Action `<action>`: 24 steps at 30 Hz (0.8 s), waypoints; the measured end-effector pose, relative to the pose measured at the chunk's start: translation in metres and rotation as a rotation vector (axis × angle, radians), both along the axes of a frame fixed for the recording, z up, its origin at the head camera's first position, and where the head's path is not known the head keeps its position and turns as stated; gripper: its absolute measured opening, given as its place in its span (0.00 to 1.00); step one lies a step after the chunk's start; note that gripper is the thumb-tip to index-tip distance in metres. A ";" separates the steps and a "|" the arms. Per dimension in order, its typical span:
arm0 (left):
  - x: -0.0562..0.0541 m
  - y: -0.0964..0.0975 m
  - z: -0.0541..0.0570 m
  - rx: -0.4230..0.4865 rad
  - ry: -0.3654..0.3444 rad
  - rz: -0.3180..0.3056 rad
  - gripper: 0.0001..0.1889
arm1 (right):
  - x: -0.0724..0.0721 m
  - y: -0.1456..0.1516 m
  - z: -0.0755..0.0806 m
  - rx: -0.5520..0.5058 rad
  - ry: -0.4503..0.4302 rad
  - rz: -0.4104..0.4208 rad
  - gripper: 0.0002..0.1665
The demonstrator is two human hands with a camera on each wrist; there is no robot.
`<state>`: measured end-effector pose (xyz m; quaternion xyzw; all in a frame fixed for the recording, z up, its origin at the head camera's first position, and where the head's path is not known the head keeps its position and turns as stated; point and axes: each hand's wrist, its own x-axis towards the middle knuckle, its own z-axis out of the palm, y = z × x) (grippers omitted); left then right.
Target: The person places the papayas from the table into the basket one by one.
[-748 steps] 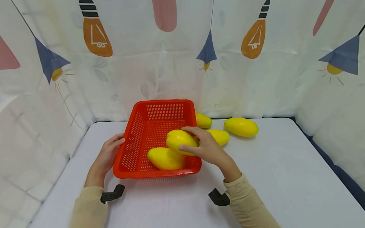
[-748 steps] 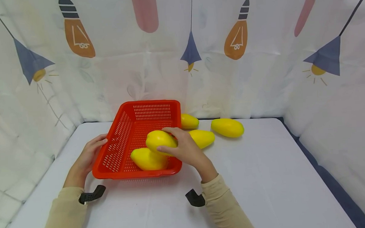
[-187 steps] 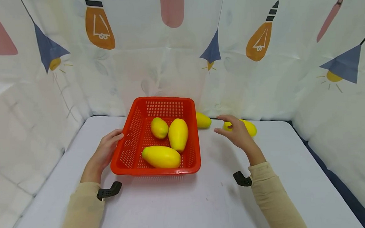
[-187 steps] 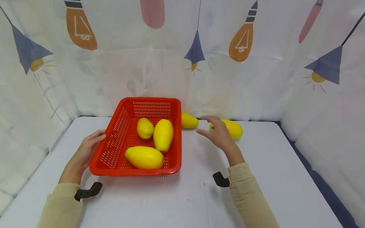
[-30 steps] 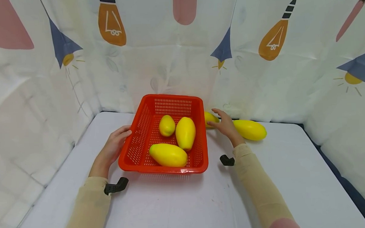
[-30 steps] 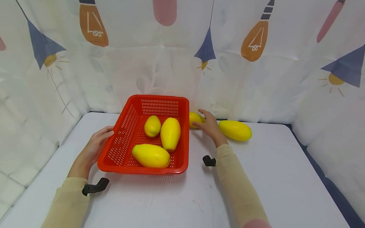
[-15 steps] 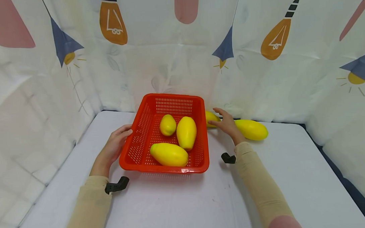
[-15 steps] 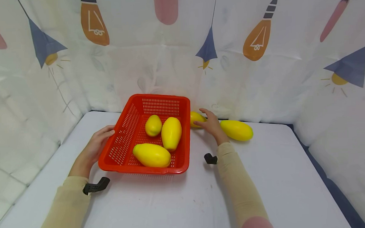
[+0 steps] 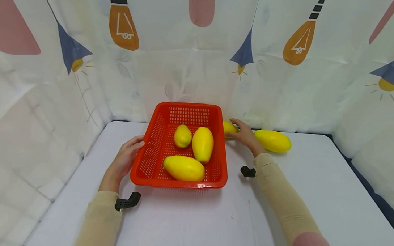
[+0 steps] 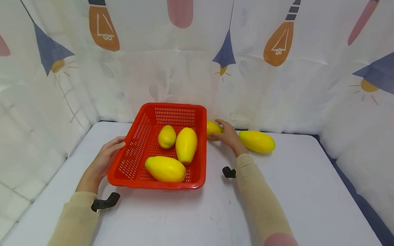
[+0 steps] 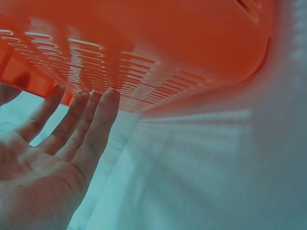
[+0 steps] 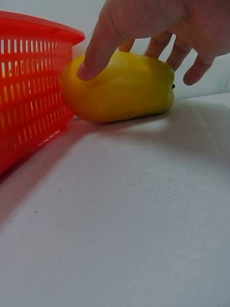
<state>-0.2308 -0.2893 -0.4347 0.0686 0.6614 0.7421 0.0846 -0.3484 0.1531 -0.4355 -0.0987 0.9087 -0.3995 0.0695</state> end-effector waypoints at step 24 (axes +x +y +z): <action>0.000 0.000 -0.001 -0.039 -0.011 0.009 0.21 | 0.001 -0.007 -0.001 0.041 0.002 -0.027 0.40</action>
